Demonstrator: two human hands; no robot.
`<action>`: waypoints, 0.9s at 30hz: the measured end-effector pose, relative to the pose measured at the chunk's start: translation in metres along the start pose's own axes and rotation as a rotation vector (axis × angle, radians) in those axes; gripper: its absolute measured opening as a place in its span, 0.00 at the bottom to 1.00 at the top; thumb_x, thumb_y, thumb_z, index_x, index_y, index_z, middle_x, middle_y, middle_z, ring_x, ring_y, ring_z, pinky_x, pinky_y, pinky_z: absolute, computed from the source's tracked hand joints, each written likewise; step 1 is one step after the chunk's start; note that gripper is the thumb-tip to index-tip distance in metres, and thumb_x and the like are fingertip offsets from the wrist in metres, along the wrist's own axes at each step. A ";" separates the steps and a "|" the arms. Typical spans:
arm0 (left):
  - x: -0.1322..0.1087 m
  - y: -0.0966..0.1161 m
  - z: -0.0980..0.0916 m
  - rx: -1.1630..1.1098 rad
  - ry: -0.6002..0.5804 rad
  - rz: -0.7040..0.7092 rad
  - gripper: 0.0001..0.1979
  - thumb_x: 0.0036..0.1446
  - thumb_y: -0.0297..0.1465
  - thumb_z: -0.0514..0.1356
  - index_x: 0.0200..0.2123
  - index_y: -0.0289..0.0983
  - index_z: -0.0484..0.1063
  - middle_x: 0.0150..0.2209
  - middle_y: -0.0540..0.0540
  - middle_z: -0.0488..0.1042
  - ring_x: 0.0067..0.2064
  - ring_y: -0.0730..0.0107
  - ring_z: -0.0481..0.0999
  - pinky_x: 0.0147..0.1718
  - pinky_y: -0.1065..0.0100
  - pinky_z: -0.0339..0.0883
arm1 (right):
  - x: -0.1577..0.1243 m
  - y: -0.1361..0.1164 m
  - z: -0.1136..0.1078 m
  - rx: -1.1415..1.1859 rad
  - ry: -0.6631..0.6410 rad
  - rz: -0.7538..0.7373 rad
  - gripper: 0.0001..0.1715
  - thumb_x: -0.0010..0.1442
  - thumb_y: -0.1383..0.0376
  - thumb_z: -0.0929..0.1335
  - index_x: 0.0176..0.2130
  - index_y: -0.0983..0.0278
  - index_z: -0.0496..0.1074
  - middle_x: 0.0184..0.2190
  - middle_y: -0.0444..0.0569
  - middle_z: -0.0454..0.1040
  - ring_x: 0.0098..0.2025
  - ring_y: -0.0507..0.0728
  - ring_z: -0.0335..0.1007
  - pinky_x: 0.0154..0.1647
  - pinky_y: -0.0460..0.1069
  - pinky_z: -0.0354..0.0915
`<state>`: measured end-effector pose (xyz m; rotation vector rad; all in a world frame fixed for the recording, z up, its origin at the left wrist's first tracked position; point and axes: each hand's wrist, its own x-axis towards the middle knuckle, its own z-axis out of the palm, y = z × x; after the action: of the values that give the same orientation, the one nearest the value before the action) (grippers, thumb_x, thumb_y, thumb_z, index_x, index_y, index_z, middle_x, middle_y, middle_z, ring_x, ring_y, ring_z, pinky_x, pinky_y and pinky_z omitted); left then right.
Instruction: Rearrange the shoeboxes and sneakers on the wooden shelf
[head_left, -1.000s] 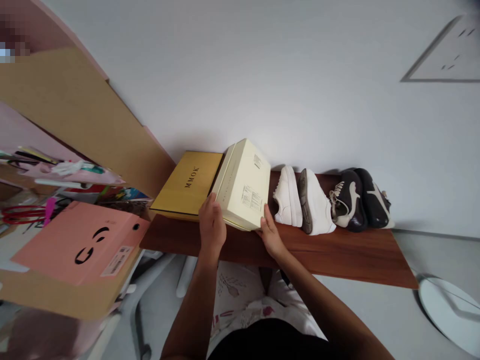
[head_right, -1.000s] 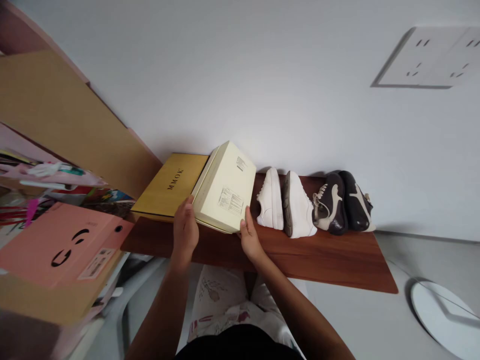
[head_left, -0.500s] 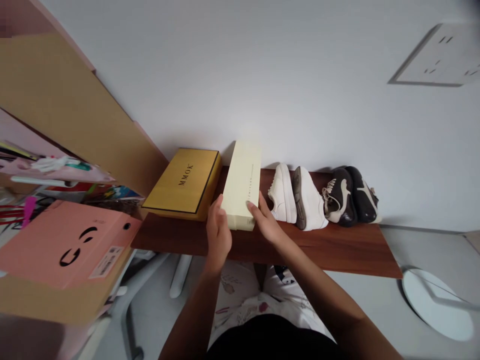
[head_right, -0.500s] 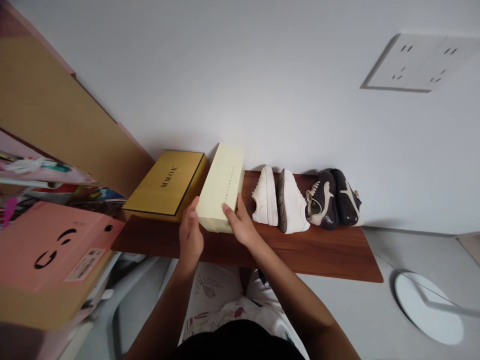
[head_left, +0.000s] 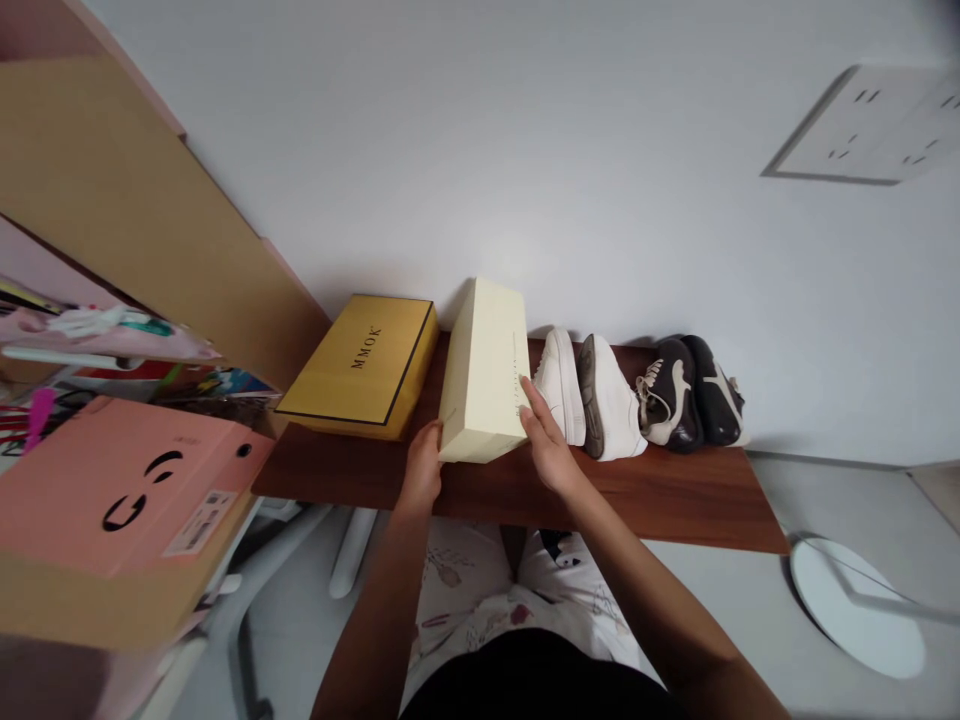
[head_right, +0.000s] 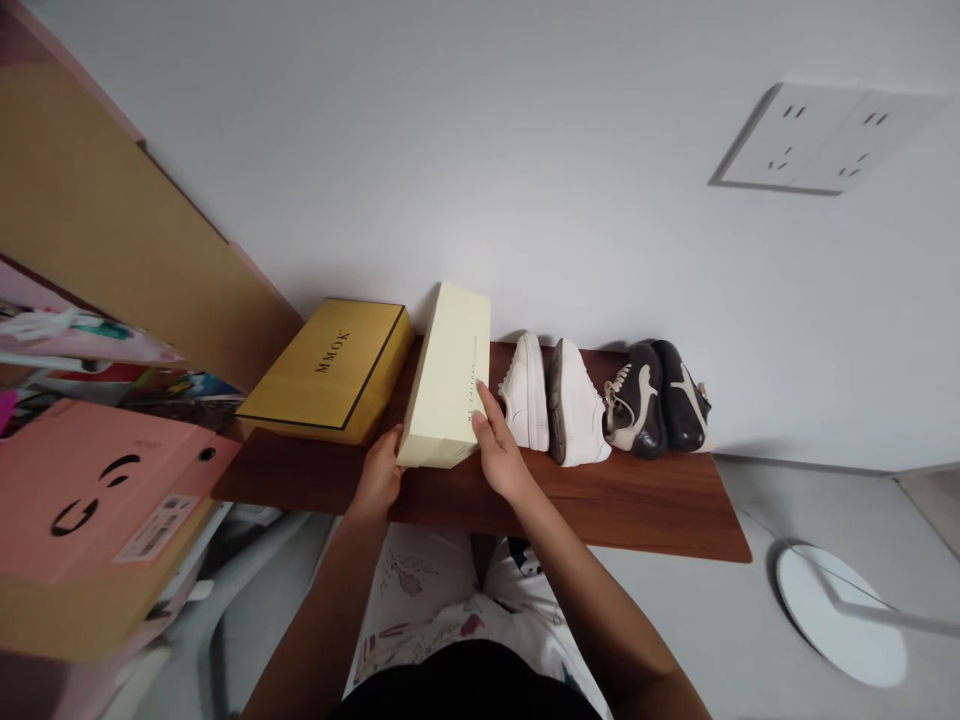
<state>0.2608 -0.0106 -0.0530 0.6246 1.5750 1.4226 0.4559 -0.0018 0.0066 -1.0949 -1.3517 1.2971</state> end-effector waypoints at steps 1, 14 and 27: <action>-0.001 0.002 -0.003 -0.030 0.012 -0.029 0.22 0.54 0.42 0.60 0.46 0.33 0.75 0.40 0.41 0.80 0.43 0.60 0.79 0.39 0.62 0.74 | -0.003 0.001 -0.002 -0.022 0.012 0.002 0.40 0.64 0.41 0.60 0.68 0.51 0.54 0.70 0.40 0.51 0.73 0.59 0.39 0.73 0.61 0.38; -0.010 0.035 -0.013 0.219 0.200 0.260 0.24 0.55 0.40 0.63 0.53 0.35 0.74 0.51 0.38 0.77 0.50 0.58 0.77 0.53 0.58 0.69 | -0.024 0.024 0.007 -0.013 -0.050 0.068 0.41 0.62 0.43 0.64 0.67 0.55 0.58 0.66 0.46 0.62 0.69 0.61 0.52 0.72 0.58 0.45; -0.003 0.017 -0.005 0.446 0.264 0.440 0.22 0.62 0.39 0.56 0.55 0.35 0.71 0.55 0.35 0.74 0.56 0.58 0.73 0.58 0.60 0.62 | -0.016 0.057 0.011 -0.011 0.029 0.121 0.46 0.58 0.39 0.65 0.67 0.57 0.58 0.67 0.46 0.59 0.72 0.61 0.45 0.73 0.60 0.39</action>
<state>0.2542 -0.0118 -0.0365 1.1386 2.0831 1.5195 0.4474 -0.0174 -0.0513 -1.2147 -1.2897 1.3573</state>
